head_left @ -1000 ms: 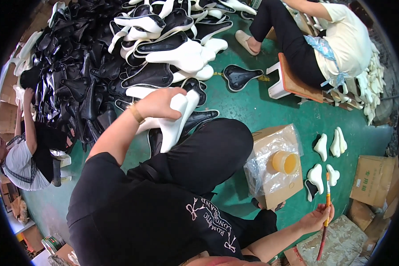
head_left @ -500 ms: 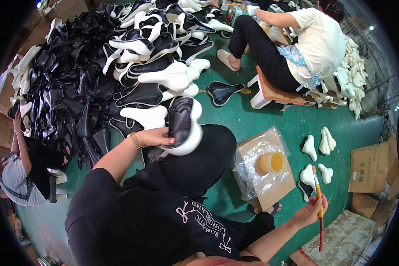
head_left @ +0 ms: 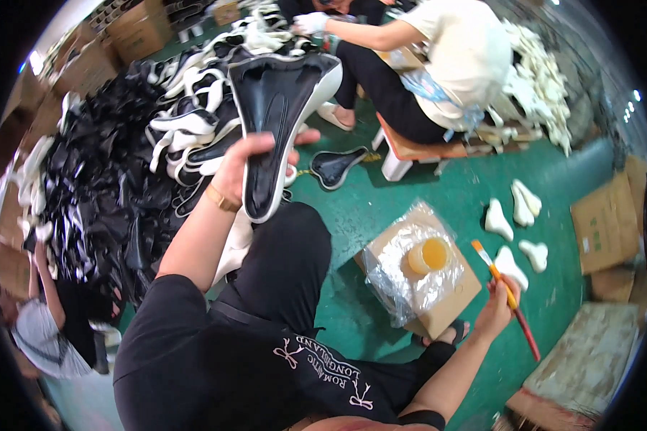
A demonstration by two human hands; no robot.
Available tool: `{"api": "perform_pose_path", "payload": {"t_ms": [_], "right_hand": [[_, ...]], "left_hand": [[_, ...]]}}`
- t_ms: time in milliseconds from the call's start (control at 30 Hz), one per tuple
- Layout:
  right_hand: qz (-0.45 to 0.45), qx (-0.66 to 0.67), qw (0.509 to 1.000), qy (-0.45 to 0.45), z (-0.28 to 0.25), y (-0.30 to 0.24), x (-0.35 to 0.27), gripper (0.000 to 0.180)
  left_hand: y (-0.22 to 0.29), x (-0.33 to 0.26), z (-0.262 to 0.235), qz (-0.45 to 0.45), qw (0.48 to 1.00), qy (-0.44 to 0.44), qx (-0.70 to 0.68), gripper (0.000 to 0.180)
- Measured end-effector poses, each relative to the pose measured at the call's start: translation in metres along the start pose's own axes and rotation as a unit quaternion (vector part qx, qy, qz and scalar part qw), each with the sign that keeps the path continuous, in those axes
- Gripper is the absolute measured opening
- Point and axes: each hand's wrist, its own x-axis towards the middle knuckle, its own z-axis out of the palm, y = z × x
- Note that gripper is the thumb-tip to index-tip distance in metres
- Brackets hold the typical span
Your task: Applying adhesive to the edges of bicycle seat components using a brush.
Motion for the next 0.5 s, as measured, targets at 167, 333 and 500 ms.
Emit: {"api": "perform_pose_path", "payload": {"t_ms": [167,333,500], "right_hand": [[0.012,-0.115,0.992,-0.052,0.016,0.012,-0.003,0.01],[0.082,-0.184,0.977,-0.075,0.021,0.029,-0.003,0.014],[0.068,-0.272,0.952,-0.122,0.031,0.039,-0.003,0.016]], "left_hand": [[-0.048,0.069,0.04,0.0,0.998,-0.048,0.048,0.076],[-0.117,0.078,0.027,-0.289,0.955,0.001,0.068,0.065],[-0.14,0.079,0.026,-0.428,0.882,-0.019,0.195,0.052]]}}
